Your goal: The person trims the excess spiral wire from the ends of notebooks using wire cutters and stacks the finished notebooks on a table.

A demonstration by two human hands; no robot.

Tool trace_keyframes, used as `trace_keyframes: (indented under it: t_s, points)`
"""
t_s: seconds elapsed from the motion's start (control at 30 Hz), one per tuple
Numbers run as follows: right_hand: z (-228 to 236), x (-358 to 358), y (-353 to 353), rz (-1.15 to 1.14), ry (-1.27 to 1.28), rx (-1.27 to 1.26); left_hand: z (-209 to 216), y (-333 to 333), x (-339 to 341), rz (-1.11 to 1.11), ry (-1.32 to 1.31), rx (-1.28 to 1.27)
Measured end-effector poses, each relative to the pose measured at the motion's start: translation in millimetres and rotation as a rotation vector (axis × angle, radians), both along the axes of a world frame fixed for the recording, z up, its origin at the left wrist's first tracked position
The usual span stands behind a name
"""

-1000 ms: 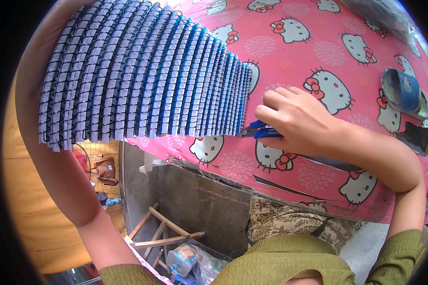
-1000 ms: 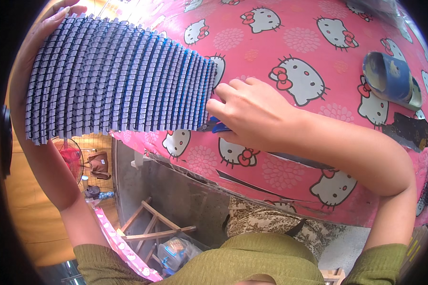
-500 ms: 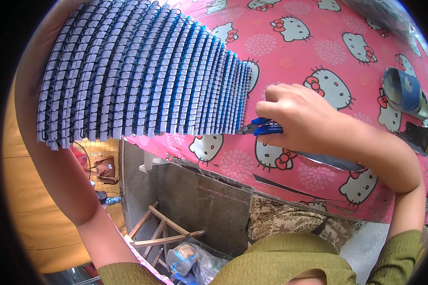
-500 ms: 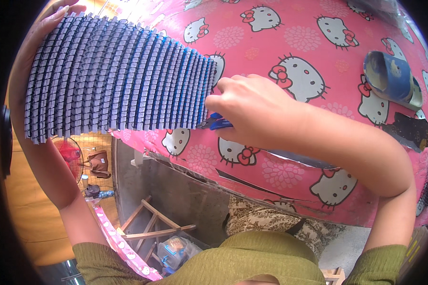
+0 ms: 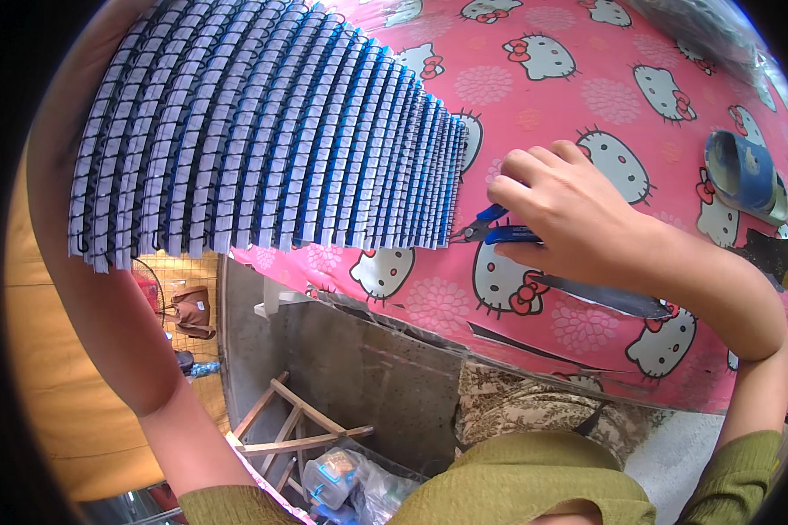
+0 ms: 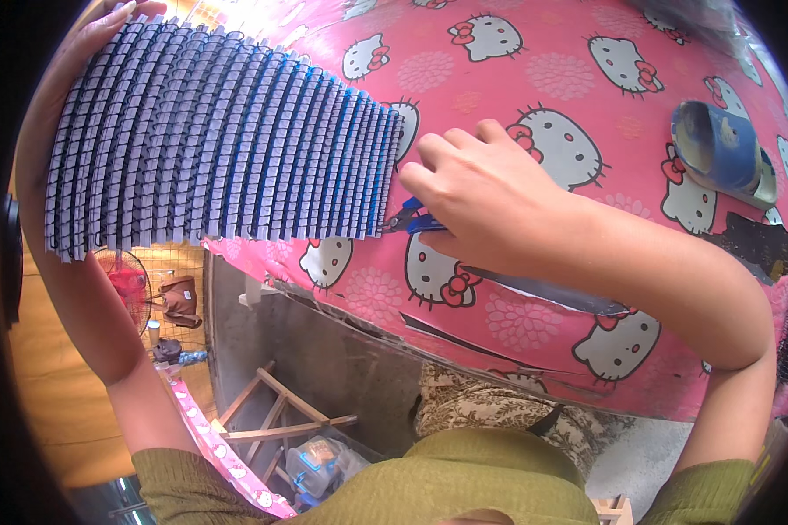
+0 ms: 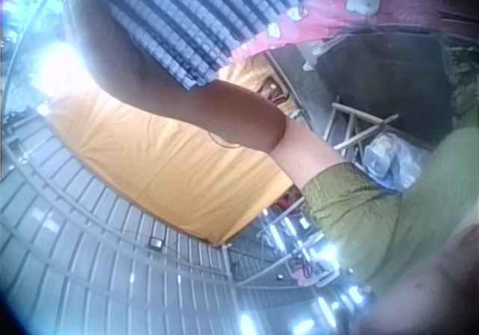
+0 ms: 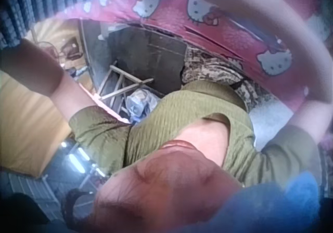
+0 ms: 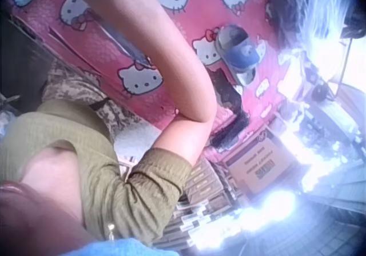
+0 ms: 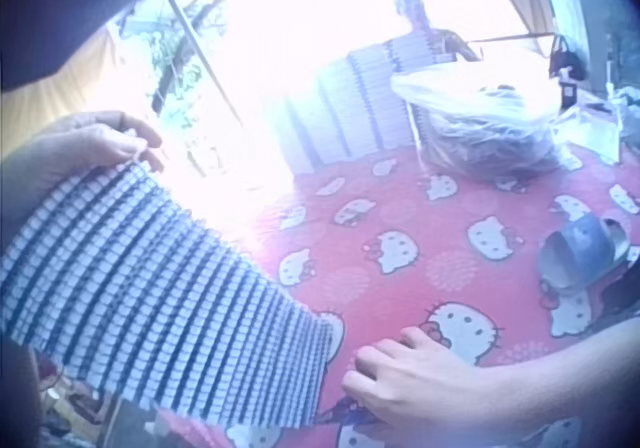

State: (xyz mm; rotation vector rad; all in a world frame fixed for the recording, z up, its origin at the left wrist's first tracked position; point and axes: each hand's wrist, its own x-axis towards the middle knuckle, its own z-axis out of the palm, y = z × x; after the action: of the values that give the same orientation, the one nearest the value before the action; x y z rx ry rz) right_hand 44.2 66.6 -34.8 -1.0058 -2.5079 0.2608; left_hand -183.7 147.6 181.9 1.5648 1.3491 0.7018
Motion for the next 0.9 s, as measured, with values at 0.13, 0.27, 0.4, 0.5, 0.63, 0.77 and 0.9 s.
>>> trace_keyframes:
  t_s: [0.13, 0.27, 0.4, 0.5, 0.63, 0.77, 0.9]
  points:
    - [-10.6, -3.0, -0.2, 0.011, 0.035, 0.067, -1.1, -0.7, -1.0, 0.004, -0.006, -0.014]
    - [-3.5, -8.6, 0.7, 0.003, 0.052, -0.103, -0.5, 0.1, -2.4, 0.006, -0.024, -0.019]
    - [32.1, -11.4, 32.3, 0.013, -0.055, -0.781, -3.2, -1.9, -2.8, 0.014, -0.03, -0.037]
    - [33.2, -9.7, 44.3, -0.104, 0.017, -1.222, 0.4, -2.6, 1.6, 0.005, -0.036, -0.033]
    - [36.8, -18.2, 7.1, -0.01, -0.215, -0.605, -2.2, -2.2, 2.3, -0.003, -0.061, -0.042]
    - [5.1, -0.2, -3.0, 0.015, -0.113, -0.07, -2.0, -5.9, 2.1, 0.002, -0.064, -0.046]
    - [-13.1, 2.2, -5.5, 0.015, -0.008, 0.026, -5.2, -6.0, 2.9, 0.008, -0.063, -0.063]
